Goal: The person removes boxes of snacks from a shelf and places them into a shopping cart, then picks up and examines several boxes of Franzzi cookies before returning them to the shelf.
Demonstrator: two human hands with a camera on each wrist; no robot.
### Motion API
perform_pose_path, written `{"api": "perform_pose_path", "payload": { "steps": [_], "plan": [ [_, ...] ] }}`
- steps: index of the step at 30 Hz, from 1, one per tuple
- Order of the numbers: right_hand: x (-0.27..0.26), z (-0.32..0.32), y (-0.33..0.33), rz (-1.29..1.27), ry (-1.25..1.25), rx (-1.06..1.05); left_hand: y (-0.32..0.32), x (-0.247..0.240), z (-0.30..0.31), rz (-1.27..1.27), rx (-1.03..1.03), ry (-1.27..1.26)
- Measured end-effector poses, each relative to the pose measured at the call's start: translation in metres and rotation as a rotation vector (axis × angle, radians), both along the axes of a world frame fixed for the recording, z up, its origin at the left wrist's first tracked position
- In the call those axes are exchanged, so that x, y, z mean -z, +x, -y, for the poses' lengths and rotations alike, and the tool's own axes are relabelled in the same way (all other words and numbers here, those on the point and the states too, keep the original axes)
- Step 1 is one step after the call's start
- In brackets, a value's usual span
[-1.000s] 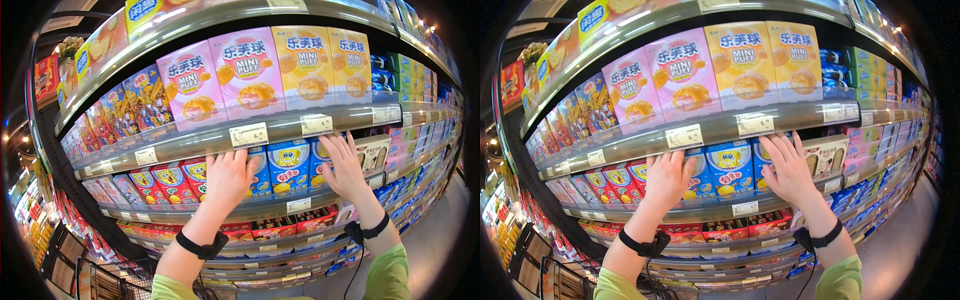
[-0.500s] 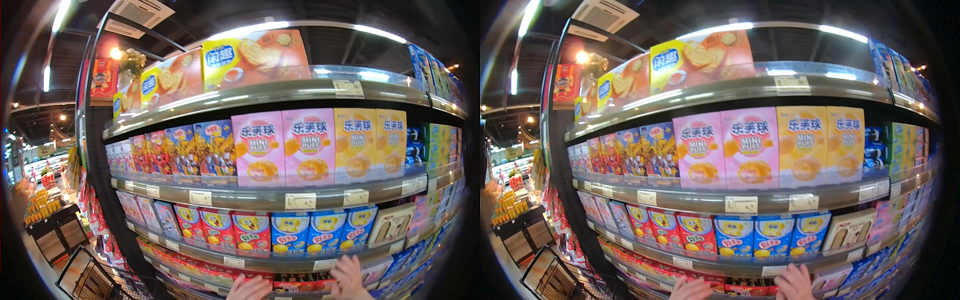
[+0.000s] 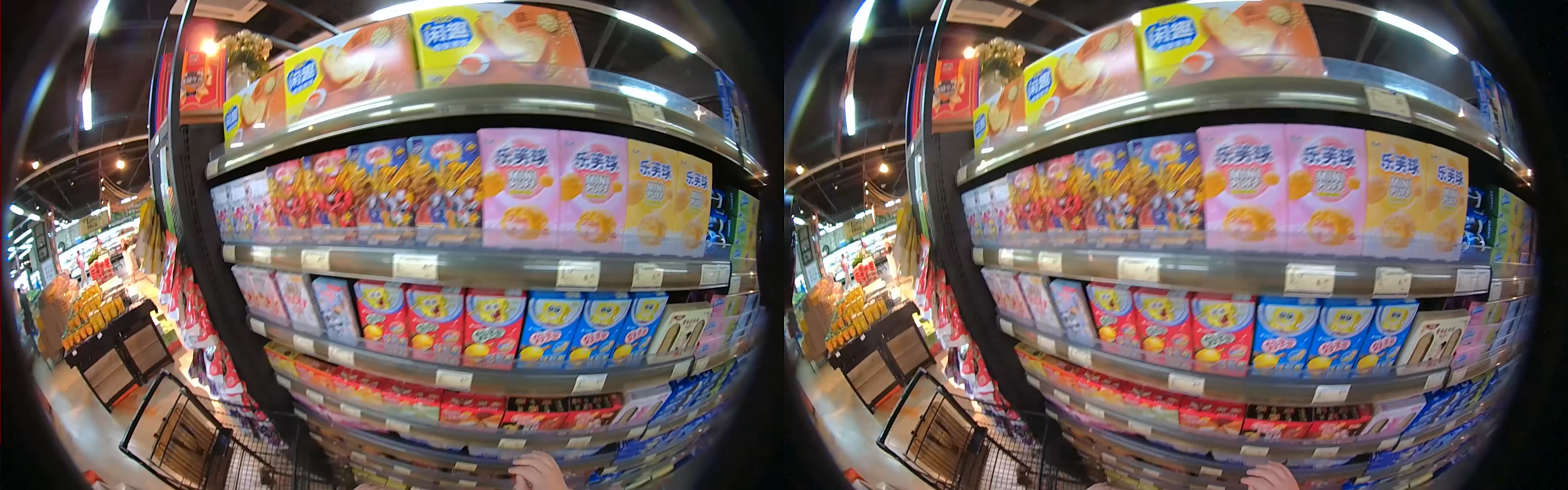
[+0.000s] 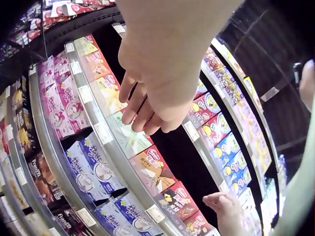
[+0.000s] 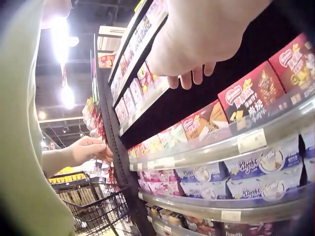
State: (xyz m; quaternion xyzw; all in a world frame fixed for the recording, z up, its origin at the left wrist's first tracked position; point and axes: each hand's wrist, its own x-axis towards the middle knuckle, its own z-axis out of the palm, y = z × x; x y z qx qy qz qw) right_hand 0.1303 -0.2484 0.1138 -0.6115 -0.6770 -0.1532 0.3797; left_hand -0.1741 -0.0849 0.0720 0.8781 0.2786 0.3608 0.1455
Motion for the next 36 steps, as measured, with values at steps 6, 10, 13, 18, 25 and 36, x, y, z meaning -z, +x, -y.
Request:
{"api": "perform_pose_path", "payload": {
  "steps": [6, 10, 13, 18, 25, 36],
  "plan": [
    [0.036, -0.028, -0.087, -0.062, -0.248, -0.190, -0.097, -0.020, -0.007, -0.090, 0.005, -0.144],
    [0.048, -0.034, -0.148, -0.050, -0.352, -0.184, -0.173, 0.014, -0.013, -0.043, -0.020, -0.035],
    [0.067, -0.029, -0.186, -0.145, -0.431, -0.175, -0.225, 0.027, -0.004, -0.097, -0.059, -0.169],
    [0.093, -0.005, -0.234, -0.151, -0.519, -0.104, -0.291, 0.049, 0.007, -0.171, -0.114, -0.275],
    [0.123, 0.041, -0.255, -0.152, -0.672, 0.050, -0.298, -0.082, 0.023, 0.294, 0.295, -0.452],
    [0.133, 0.054, -0.261, -0.284, -0.683, 0.166, -0.305, -0.191, 0.058, 0.764, 1.485, -0.450]
  ]
}}
